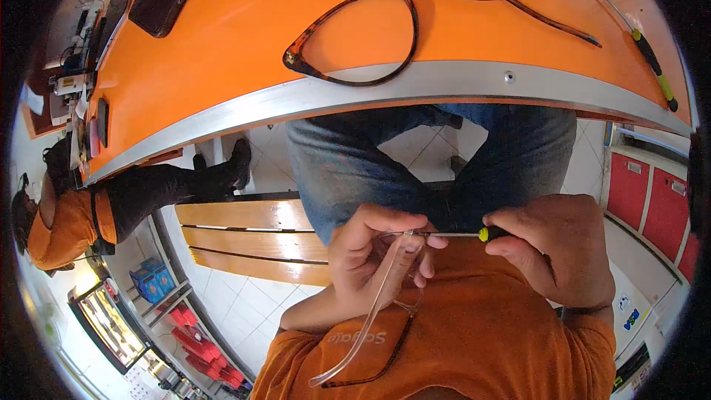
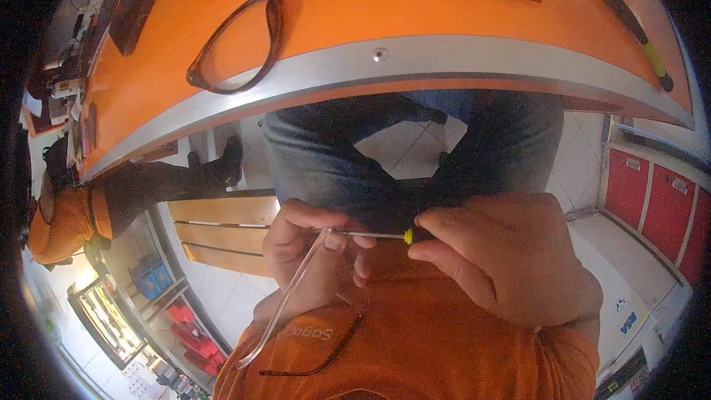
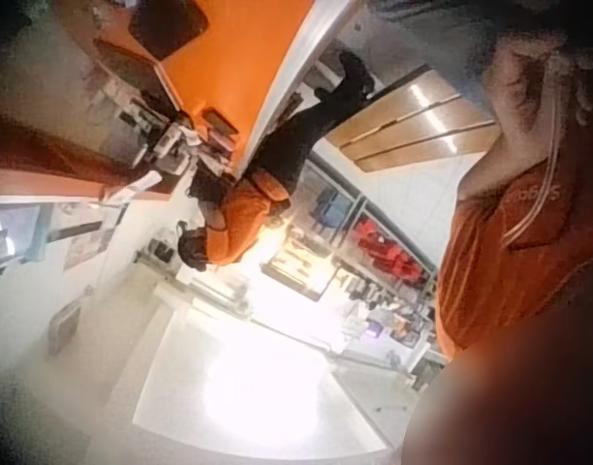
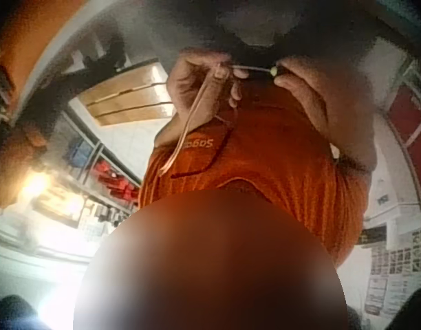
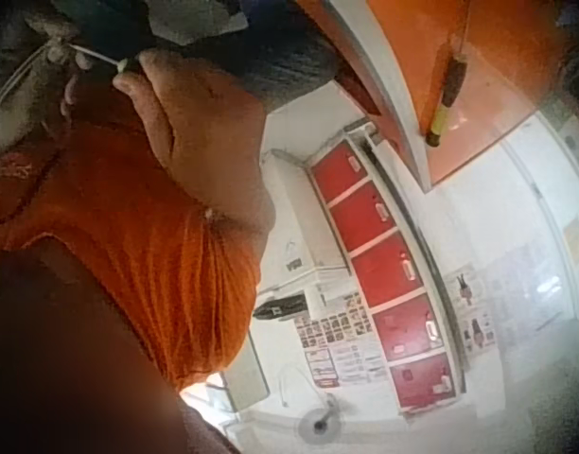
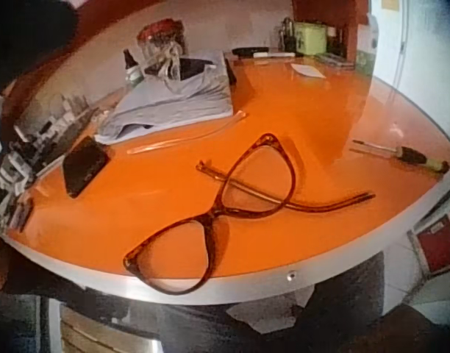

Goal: The person uses a small screwdriver to tighten a screw on the hinge of a pair of eyeglasses while sitting at an orange counter.

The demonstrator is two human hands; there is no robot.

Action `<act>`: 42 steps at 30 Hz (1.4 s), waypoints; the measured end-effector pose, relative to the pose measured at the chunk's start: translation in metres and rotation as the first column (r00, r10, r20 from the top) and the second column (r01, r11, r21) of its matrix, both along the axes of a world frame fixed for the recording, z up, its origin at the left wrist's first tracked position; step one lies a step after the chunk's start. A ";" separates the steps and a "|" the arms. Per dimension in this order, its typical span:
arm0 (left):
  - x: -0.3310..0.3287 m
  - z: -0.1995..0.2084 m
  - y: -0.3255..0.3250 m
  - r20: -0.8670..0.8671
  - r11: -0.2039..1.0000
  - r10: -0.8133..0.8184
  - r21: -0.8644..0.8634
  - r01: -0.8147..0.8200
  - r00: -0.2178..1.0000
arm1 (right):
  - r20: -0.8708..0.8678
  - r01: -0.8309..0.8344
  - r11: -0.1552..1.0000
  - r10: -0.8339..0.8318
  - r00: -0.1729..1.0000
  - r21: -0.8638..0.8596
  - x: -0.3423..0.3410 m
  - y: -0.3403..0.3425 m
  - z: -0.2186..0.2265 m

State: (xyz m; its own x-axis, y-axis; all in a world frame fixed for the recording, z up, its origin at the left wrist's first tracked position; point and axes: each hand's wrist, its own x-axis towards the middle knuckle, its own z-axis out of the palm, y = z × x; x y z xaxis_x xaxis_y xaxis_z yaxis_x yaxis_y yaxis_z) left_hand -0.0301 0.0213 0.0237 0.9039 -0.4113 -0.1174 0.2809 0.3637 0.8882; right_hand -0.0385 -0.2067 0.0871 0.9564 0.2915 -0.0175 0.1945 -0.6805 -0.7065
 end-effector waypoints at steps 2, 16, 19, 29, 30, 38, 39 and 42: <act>-0.001 -0.001 0.000 0.002 1.000 0.016 -0.022 -0.015 1.000 | 0.052 -0.026 0.997 0.030 0.998 -0.067 0.003 -0.001 0.006; -0.002 -0.006 -0.002 0.033 0.998 0.056 0.002 -0.056 0.998 | 0.174 0.033 0.985 -0.002 0.985 -0.171 -0.001 0.008 0.012; -0.002 -0.003 -0.001 0.028 0.998 0.043 0.039 -0.044 0.999 | 0.147 -0.030 0.982 0.059 0.987 -0.188 0.001 0.004 0.011; -0.004 -0.002 -0.002 -0.009 0.999 0.050 -0.022 -0.050 0.999 | 0.009 -0.060 0.980 0.063 0.998 -0.187 0.002 0.003 0.017; -0.003 -0.001 -0.003 -0.026 0.998 0.046 -0.032 -0.047 0.999 | 0.045 -0.039 0.984 0.048 0.998 -0.173 0.002 0.003 0.016; -0.001 -0.002 -0.004 0.036 0.997 0.044 -0.068 -0.041 0.998 | 0.144 0.008 0.996 0.006 0.990 -0.091 -0.001 0.003 0.006; -0.002 -0.003 -0.004 0.035 0.996 0.048 -0.076 -0.045 0.998 | 0.146 0.024 0.997 -0.012 0.989 -0.078 -0.001 0.005 0.005; -0.001 -0.001 -0.003 0.019 0.996 0.043 -0.073 -0.042 0.999 | 0.121 0.046 0.997 -0.038 0.992 -0.058 -0.003 0.007 0.003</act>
